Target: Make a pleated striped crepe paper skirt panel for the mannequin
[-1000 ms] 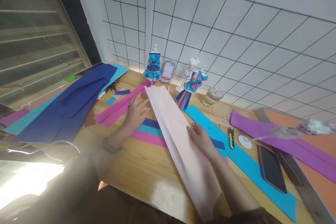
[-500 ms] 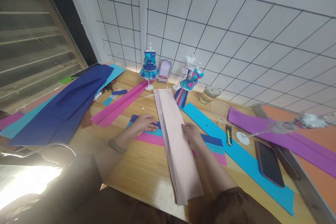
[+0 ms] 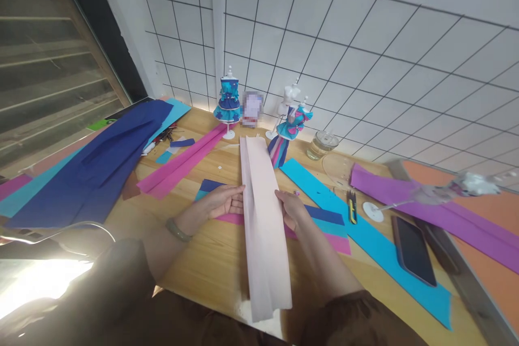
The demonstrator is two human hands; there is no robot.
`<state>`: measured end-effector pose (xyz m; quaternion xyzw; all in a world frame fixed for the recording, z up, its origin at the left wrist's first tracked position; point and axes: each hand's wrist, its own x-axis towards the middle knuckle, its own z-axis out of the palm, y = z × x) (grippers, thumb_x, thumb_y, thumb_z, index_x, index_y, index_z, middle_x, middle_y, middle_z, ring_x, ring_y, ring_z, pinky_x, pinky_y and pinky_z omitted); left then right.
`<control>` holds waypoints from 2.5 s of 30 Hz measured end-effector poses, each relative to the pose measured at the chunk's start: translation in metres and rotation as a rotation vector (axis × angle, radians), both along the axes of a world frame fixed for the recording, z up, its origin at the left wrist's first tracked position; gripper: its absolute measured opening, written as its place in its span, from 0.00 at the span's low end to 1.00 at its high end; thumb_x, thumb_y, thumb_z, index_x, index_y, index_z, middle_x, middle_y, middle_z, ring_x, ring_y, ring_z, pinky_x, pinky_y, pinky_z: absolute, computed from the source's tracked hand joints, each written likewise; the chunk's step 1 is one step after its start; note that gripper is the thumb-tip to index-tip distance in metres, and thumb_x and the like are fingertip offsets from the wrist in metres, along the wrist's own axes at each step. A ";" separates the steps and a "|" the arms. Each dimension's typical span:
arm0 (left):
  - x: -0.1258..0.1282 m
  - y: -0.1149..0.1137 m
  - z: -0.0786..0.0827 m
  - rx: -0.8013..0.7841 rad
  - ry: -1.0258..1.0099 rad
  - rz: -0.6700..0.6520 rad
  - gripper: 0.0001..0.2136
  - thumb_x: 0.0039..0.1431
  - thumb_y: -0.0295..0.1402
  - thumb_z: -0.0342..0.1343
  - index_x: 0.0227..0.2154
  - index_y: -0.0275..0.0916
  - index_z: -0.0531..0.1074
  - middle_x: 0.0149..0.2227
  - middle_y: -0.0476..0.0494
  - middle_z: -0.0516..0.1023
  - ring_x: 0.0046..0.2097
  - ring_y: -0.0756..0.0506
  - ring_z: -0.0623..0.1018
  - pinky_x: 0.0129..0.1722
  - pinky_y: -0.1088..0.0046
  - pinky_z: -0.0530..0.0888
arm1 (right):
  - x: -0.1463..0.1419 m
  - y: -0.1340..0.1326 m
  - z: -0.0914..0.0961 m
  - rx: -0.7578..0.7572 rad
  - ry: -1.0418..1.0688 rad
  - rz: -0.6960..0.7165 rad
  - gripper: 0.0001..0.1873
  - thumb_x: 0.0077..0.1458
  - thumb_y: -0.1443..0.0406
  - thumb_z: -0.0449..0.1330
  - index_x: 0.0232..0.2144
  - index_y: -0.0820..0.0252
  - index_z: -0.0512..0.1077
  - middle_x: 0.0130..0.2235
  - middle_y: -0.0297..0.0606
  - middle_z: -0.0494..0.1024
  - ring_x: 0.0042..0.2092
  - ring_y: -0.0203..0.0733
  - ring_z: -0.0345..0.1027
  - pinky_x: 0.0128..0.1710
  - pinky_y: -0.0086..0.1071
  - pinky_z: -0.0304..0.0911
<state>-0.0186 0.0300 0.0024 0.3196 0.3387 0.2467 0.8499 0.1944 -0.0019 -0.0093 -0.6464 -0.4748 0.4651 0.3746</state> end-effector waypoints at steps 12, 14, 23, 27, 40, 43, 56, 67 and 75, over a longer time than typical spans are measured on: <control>0.005 0.003 -0.010 0.101 0.282 0.059 0.10 0.50 0.32 0.58 0.26 0.36 0.61 0.23 0.48 0.74 0.25 0.49 0.76 0.27 0.71 0.74 | 0.011 -0.033 0.014 -0.162 -0.113 -0.025 0.20 0.46 0.59 0.58 0.43 0.59 0.64 0.30 0.38 0.78 0.29 0.42 0.73 0.26 0.34 0.68; 0.005 0.001 -0.008 0.108 0.290 0.033 0.10 0.49 0.32 0.59 0.28 0.36 0.62 0.25 0.47 0.75 0.26 0.49 0.76 0.28 0.71 0.74 | 0.024 -0.038 0.015 -0.142 -0.230 -0.054 0.19 0.47 0.59 0.57 0.42 0.60 0.66 0.29 0.38 0.77 0.28 0.41 0.72 0.26 0.33 0.66; 0.001 -0.008 -0.012 0.150 0.240 -0.244 0.19 0.45 0.41 0.61 0.37 0.32 0.69 0.34 0.38 0.78 0.33 0.43 0.78 0.33 0.67 0.75 | 0.142 -0.026 0.022 -0.080 -0.954 -0.472 0.19 0.49 0.63 0.51 0.41 0.67 0.72 0.41 0.56 0.74 0.47 0.59 0.63 0.41 0.44 0.55; -0.001 -0.012 -0.011 0.117 0.222 -0.400 0.20 0.45 0.43 0.60 0.36 0.31 0.70 0.32 0.35 0.78 0.33 0.43 0.78 0.35 0.66 0.75 | 0.160 -0.023 0.011 -0.139 -1.047 -0.514 0.16 0.47 0.67 0.51 0.35 0.71 0.74 0.37 0.62 0.73 0.44 0.62 0.65 0.39 0.45 0.56; 0.001 -0.018 -0.009 0.104 0.258 -0.555 0.15 0.47 0.39 0.59 0.34 0.31 0.72 0.29 0.37 0.78 0.32 0.44 0.78 0.35 0.68 0.74 | 0.147 -0.106 0.032 0.081 -0.683 -0.660 0.22 0.51 0.59 0.49 0.47 0.62 0.66 0.35 0.43 0.75 0.37 0.45 0.70 0.36 0.36 0.64; 0.001 -0.020 -0.009 0.116 0.248 -0.578 0.15 0.47 0.39 0.59 0.35 0.32 0.71 0.30 0.37 0.79 0.32 0.45 0.78 0.35 0.70 0.74 | 0.104 -0.149 0.033 0.063 -0.014 -0.590 0.22 0.44 0.57 0.58 0.43 0.59 0.67 0.30 0.36 0.72 0.29 0.38 0.67 0.28 0.29 0.63; 0.009 -0.069 0.003 0.074 0.300 -0.756 0.12 0.48 0.40 0.58 0.27 0.33 0.70 0.29 0.38 0.78 0.30 0.45 0.78 0.30 0.69 0.74 | -0.038 -0.234 0.028 -0.538 0.701 -0.263 0.22 0.47 0.48 0.56 0.32 0.61 0.71 0.22 0.28 0.60 0.18 0.22 0.44 0.16 0.22 0.40; -0.011 -0.101 0.003 0.043 0.243 -0.530 0.17 0.47 0.44 0.58 0.31 0.33 0.69 0.34 0.36 0.77 0.31 0.45 0.78 0.29 0.74 0.73 | -0.064 -0.238 0.013 -0.454 0.672 -0.210 0.24 0.51 0.47 0.51 0.34 0.62 0.68 0.20 0.29 0.65 0.14 0.23 0.46 0.11 0.20 0.39; -0.008 -0.124 0.001 0.044 0.389 -0.630 0.13 0.47 0.40 0.57 0.24 0.34 0.65 0.25 0.41 0.76 0.23 0.45 0.77 0.22 0.73 0.71 | -0.064 -0.255 0.009 -0.436 0.620 -0.237 0.24 0.51 0.46 0.49 0.34 0.60 0.68 0.19 0.25 0.58 0.14 0.22 0.38 0.12 0.20 0.35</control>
